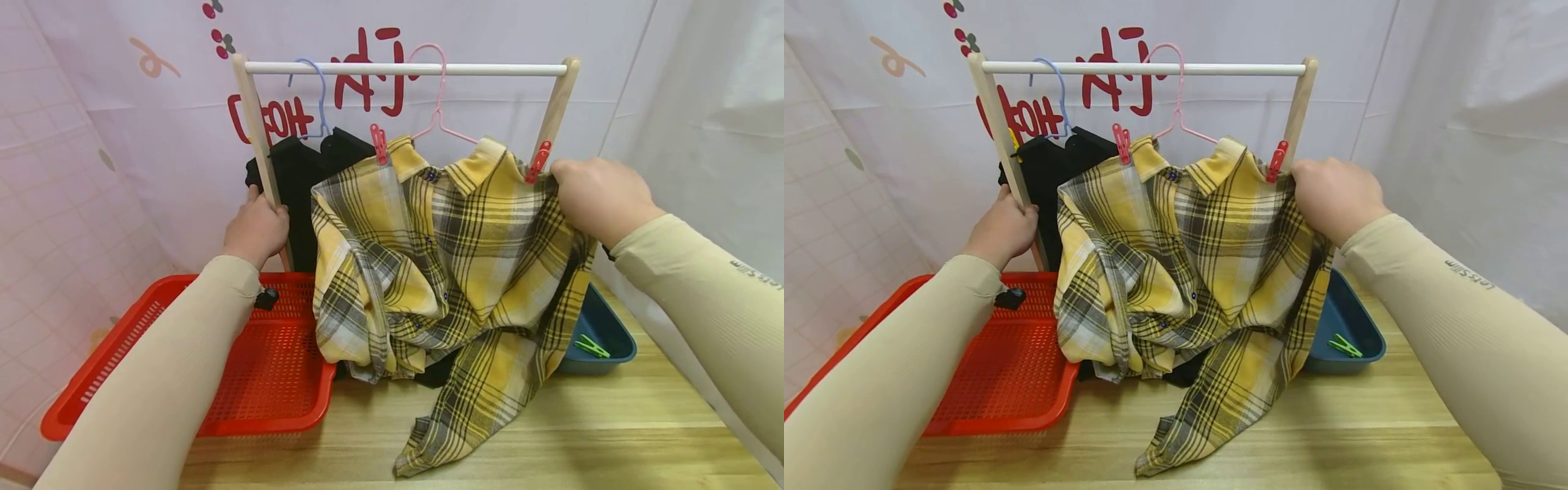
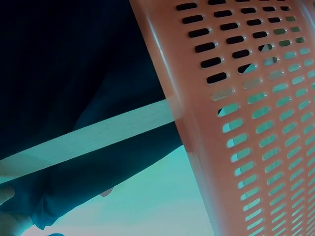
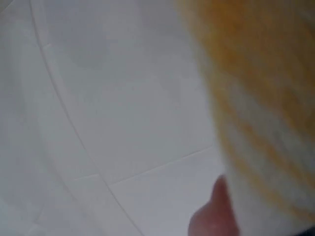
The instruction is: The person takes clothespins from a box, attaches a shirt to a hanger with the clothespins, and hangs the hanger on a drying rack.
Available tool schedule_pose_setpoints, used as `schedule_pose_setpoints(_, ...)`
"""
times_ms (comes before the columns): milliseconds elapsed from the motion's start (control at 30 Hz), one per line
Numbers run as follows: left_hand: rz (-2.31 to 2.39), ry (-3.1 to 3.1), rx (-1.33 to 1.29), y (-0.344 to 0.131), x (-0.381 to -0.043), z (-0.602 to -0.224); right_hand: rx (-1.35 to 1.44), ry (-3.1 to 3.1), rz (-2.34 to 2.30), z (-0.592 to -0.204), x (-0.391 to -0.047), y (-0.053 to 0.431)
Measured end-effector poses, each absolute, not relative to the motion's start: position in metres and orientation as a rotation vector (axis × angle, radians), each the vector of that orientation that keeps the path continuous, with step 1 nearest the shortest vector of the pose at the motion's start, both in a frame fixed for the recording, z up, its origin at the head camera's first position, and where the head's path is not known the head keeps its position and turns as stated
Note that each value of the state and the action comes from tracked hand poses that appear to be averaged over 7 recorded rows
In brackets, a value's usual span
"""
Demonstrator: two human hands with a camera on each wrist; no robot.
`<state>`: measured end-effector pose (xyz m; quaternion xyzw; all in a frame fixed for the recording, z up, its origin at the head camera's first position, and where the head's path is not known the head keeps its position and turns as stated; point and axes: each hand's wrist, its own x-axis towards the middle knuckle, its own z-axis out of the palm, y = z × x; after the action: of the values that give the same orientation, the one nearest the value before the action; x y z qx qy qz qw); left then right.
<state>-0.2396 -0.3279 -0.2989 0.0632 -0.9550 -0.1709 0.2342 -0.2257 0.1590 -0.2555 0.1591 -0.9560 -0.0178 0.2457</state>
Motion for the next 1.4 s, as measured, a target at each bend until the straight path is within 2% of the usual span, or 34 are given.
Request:
schedule_pose_setpoints(500, -0.464, -2.619, 0.188, -0.334, -0.242, -0.302, 0.502, -2.571, -0.088, -0.248, -0.228, 0.145)
schedule_pose_setpoints(867, -0.464, -2.621, 0.181, -0.329, -0.241, -0.3, 0.462, -2.6, 0.152, -0.257, -0.235, 0.152)
schedule_pose_setpoints(1400, -0.47, -2.636, 0.197, -0.328, -0.241, -0.299, 0.609, -2.358, 0.33, -0.274, -0.239, 0.154)
